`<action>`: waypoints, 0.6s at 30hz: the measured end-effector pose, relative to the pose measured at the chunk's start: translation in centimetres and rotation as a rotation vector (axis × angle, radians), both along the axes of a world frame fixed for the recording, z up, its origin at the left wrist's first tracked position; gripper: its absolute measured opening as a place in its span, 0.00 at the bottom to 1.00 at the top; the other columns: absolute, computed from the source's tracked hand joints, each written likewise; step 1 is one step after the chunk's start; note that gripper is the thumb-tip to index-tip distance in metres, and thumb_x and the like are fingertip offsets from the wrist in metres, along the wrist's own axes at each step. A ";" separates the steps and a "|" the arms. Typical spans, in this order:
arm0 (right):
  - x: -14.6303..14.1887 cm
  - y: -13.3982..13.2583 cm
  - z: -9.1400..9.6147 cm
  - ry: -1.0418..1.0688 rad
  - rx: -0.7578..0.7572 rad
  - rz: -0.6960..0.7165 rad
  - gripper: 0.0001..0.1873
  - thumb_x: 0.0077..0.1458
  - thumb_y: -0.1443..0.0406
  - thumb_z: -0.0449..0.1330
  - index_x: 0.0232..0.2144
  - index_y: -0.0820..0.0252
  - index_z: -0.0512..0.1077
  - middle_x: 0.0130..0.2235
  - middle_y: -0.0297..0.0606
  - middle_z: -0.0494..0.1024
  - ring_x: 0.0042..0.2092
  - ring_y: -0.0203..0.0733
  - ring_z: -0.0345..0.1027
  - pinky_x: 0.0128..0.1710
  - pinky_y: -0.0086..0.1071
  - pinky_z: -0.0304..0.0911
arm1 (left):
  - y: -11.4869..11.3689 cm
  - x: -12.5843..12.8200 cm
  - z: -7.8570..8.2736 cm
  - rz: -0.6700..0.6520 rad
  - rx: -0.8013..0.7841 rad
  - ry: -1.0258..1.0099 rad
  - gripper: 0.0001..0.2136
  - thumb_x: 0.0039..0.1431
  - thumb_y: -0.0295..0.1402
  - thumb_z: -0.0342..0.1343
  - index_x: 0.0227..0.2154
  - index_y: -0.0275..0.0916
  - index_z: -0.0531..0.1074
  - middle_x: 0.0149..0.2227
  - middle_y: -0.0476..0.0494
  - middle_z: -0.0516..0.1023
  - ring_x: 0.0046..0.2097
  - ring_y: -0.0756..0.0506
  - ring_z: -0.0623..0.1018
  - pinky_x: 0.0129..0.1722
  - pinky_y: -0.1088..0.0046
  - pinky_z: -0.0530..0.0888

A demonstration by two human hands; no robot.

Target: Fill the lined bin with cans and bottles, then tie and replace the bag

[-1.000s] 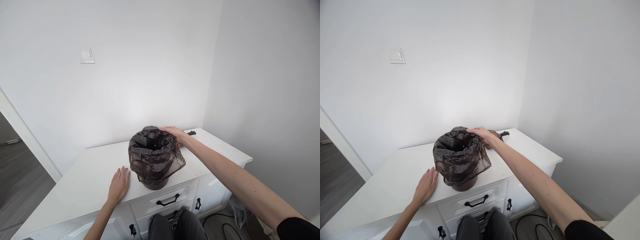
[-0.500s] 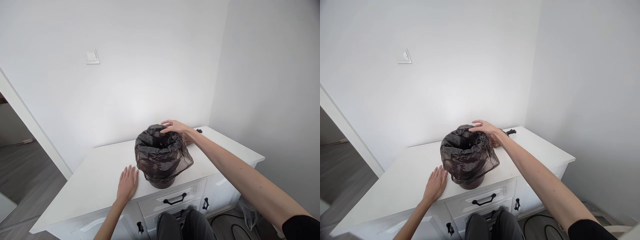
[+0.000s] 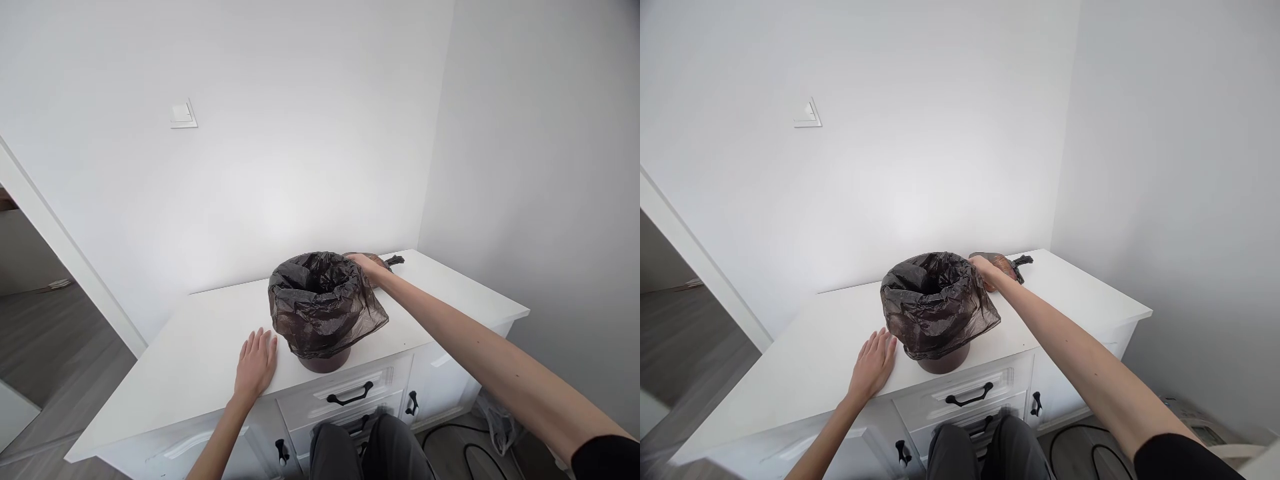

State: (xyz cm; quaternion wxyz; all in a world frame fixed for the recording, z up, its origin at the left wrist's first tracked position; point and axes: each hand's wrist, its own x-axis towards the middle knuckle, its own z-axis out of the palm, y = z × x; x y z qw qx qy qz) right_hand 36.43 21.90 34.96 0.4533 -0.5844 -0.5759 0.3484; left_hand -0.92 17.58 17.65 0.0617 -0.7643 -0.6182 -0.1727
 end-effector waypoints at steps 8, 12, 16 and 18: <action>0.7 -2.8 3.4 -0.001 0.290 0.125 0.31 0.57 0.50 0.66 0.59 0.53 0.74 0.64 0.43 0.74 0.64 0.50 0.67 0.67 0.45 0.58 | -0.1 0.0 0.3 -0.008 -0.014 -0.013 0.29 0.73 0.48 0.35 0.64 0.35 0.67 0.71 0.36 0.65 0.73 0.33 0.59 0.72 0.51 0.57; -0.4 -3.9 3.5 0.081 -0.017 0.314 0.26 0.48 0.57 0.72 0.51 0.51 0.79 0.54 0.42 0.82 0.54 0.55 0.76 0.57 0.46 0.70 | -0.2 -0.1 0.4 0.001 -0.015 -0.021 0.29 0.73 0.48 0.35 0.64 0.35 0.67 0.70 0.35 0.66 0.73 0.34 0.60 0.71 0.51 0.58; -0.7 -4.9 3.3 0.212 -0.167 0.231 0.20 0.48 0.68 0.62 0.45 0.56 0.80 0.38 0.41 0.86 0.39 0.51 0.79 0.41 0.41 0.76 | -0.2 -0.1 0.4 0.000 -0.015 -0.027 0.28 0.73 0.47 0.36 0.62 0.36 0.68 0.70 0.35 0.66 0.73 0.35 0.61 0.71 0.52 0.59; 0.0 -5.7 3.4 0.200 -0.145 0.174 0.20 0.46 0.70 0.61 0.43 0.59 0.80 0.32 0.41 0.84 0.35 0.49 0.78 0.37 0.39 0.75 | -0.2 -0.2 0.3 -0.002 -0.016 -0.031 0.27 0.73 0.47 0.36 0.62 0.36 0.68 0.70 0.36 0.66 0.73 0.35 0.61 0.71 0.52 0.59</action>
